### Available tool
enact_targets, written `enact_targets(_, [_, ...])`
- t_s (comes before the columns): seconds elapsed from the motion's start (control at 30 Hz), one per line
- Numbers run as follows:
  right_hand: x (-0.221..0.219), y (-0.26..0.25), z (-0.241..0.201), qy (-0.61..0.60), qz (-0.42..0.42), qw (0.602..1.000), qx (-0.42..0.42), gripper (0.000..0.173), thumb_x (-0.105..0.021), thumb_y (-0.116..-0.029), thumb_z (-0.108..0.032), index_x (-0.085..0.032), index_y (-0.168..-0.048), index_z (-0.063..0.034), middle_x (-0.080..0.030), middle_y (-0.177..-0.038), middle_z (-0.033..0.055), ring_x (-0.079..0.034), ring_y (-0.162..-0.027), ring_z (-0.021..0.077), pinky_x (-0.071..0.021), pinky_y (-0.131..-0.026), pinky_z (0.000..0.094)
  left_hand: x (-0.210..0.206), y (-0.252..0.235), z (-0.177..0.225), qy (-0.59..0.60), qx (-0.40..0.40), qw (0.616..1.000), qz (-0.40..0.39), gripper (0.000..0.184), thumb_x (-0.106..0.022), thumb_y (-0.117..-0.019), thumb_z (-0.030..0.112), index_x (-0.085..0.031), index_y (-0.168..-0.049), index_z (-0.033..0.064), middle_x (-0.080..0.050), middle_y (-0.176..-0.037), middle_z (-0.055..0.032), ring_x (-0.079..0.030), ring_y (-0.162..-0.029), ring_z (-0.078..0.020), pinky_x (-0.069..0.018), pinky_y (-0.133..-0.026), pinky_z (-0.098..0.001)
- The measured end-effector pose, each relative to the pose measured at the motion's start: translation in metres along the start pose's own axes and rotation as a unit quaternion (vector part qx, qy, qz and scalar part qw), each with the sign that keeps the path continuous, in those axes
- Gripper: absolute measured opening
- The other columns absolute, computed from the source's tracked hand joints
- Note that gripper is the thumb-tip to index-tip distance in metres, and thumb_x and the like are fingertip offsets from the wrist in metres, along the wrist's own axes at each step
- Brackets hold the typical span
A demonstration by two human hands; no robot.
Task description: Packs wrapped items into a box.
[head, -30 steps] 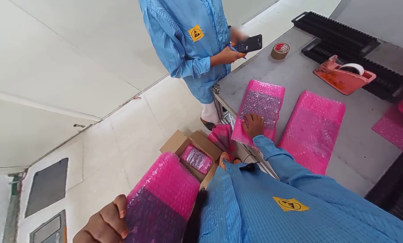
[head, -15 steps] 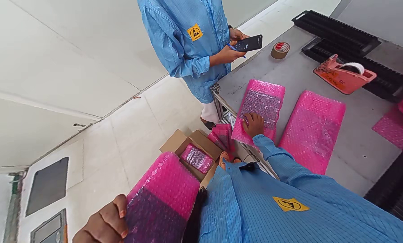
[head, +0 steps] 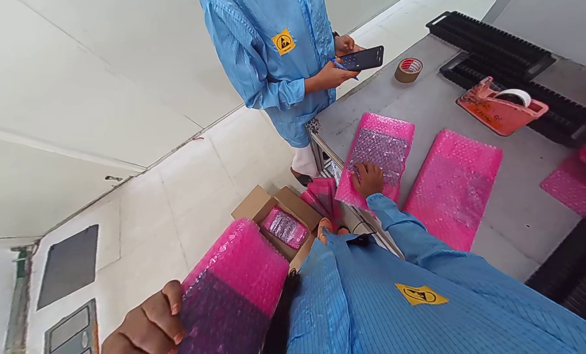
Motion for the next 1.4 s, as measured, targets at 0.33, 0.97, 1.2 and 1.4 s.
enact_targets(0.33, [0.0005,0.0,-0.0005,0.002,-0.004,1.0,-0.001,0.039,-0.05,-0.0963,-0.032,-0.073,-0.118,-0.0079,-0.069,-0.117,0.0238,-0.064,-0.108,0.0476,-0.0471,-0.086,0.063,-0.0015,-0.0035,0.0002,-0.002,0.005,1.0,0.005,0.069,-0.02,-0.1057,0.058,-0.063,-0.08,0.0096,-0.063,-0.078,0.0004,-0.064,-0.092,-0.0117,-0.0379,-0.107,-0.0348])
enact_targets(0.97, [-0.0006,-0.0002,0.0007,0.005,-0.001,1.0,0.001,0.039,-0.05,-0.0964,-0.033,-0.073,-0.117,-0.0083,-0.069,-0.115,0.0232,-0.065,-0.106,0.047,-0.0474,-0.085,0.0621,-0.003,-0.0053,-0.0003,-0.002,0.006,1.0,0.007,0.069,-0.021,-0.1061,0.057,-0.065,-0.083,0.0091,-0.065,-0.08,-0.0002,-0.065,-0.095,-0.0117,-0.0372,-0.109,-0.0349])
enact_targets(1.2, [-0.0011,0.0002,0.0017,0.004,0.001,1.0,0.0,0.039,-0.05,-0.0963,-0.033,-0.073,-0.116,-0.0082,-0.069,-0.115,0.0234,-0.065,-0.107,0.0469,-0.0473,-0.086,0.063,-0.0047,-0.0072,0.0,-0.007,0.007,1.0,0.005,0.07,-0.021,-0.1058,0.058,-0.066,-0.084,0.0085,-0.066,-0.082,-0.0002,-0.064,-0.096,-0.0116,-0.036,-0.109,-0.0343])
enact_targets(1.4, [-0.0015,0.0002,0.0013,0.001,0.001,1.0,-0.001,0.04,-0.05,-0.0965,-0.033,-0.073,-0.117,-0.0081,-0.069,-0.115,0.0236,-0.065,-0.107,0.0471,-0.0473,-0.086,0.0627,-0.0034,-0.0027,-0.0006,-0.002,0.0,1.0,0.005,0.07,-0.021,-0.1057,0.057,-0.066,-0.084,0.0087,-0.065,-0.081,-0.0004,-0.064,-0.095,-0.012,-0.0362,-0.109,-0.0352])
Point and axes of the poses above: each hand's wrist, its own y-axis away from the middle knuckle, its own x-axis out of the back of the hand, z = x × y, the point moved 10 cm from there along -y, towards the middle knuckle
